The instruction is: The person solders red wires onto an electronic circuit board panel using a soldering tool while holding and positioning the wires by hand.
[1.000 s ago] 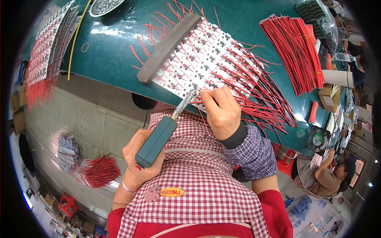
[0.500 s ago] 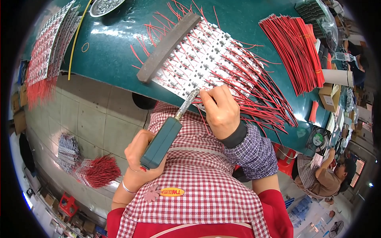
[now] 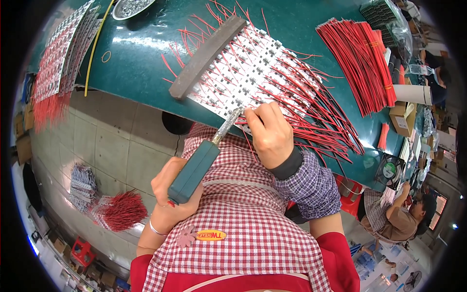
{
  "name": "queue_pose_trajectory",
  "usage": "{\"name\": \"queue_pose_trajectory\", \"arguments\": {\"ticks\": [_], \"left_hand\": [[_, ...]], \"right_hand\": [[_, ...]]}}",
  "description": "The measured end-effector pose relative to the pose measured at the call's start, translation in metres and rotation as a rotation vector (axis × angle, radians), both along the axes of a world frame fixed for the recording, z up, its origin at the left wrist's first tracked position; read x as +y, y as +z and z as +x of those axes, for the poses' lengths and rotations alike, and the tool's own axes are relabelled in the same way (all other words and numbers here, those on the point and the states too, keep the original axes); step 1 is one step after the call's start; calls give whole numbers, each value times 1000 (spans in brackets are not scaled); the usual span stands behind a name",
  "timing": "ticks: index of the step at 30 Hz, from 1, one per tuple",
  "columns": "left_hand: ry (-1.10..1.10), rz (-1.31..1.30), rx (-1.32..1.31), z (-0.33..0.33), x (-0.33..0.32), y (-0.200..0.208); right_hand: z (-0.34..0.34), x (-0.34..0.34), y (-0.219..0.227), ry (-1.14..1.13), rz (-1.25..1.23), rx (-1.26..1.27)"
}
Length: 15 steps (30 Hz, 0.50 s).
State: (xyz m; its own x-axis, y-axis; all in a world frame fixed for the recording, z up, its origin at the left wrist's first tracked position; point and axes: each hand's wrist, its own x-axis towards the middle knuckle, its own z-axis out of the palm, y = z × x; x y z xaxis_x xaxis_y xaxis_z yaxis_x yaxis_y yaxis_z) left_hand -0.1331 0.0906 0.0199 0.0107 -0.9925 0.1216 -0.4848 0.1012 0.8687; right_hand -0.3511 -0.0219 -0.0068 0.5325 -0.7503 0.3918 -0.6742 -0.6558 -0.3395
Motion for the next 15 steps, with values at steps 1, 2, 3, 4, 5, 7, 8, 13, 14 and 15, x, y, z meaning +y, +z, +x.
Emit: {"name": "queue_pose_trajectory", "arguments": {"ticks": [1,2,3,4,5,7,8,13,14,15], "left_hand": [[26,-15,18,-1,0,1],[53,-29,35,-1,1,2],[54,-30,35,0,2,1],[49,-36,10,1,3,1],[45,-43,-15,2,4,1],[42,-32,-19,3,5,2],[38,-21,-25,3,5,3],[57,-24,3,2,6,3],[64,2,5,2,6,4],[65,4,5,3,8,1]], "right_hand": [[0,0,0,1,-1,1],[1,1,-1,1,-1,1],[1,1,-1,-4,5,-1],[0,1,-2,-9,12,-2],[0,1,-2,-9,11,-1],[0,1,-2,-8,6,0],[-1,1,-2,-8,6,-1],[-8,0,-9,-4,42,-158],[-9,0,-8,-3,44,-158],[-11,1,-6,-11,37,-237]]}}
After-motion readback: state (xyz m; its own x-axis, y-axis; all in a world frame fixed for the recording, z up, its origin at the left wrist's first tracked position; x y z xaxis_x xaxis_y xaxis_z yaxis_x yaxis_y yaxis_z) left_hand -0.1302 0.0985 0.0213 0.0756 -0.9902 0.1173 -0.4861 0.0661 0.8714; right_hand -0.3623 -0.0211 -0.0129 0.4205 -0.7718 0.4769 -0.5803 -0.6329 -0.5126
